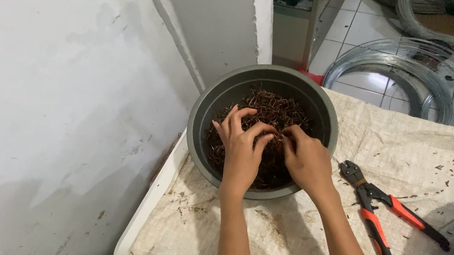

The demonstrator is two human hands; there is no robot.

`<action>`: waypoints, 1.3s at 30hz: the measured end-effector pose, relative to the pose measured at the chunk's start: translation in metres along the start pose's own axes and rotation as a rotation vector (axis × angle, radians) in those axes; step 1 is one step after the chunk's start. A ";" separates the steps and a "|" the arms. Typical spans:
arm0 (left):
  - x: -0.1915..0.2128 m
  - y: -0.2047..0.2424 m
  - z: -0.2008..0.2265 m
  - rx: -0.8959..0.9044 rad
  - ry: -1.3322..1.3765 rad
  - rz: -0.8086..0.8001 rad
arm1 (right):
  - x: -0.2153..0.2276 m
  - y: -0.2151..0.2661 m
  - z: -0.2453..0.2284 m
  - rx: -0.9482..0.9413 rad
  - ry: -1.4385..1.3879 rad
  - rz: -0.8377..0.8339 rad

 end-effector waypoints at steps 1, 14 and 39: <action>0.002 0.000 0.001 0.002 -0.003 -0.001 | -0.002 -0.001 0.003 0.000 -0.002 -0.002; 0.003 0.003 0.013 0.035 -0.067 -0.027 | 0.033 0.030 -0.016 0.434 -0.282 0.333; -0.117 0.055 0.134 -0.402 0.078 -0.297 | 0.148 0.121 0.105 -0.108 -0.153 0.422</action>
Point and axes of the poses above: each hand's wrist, its own y-axis away from the middle knuckle, its own x-axis out of the back of the hand, z = x × y, the point moved 7 cm from there along -y, towards the middle knuckle, and after that the axes turned 1 degree about y, right-handed, at the moved point
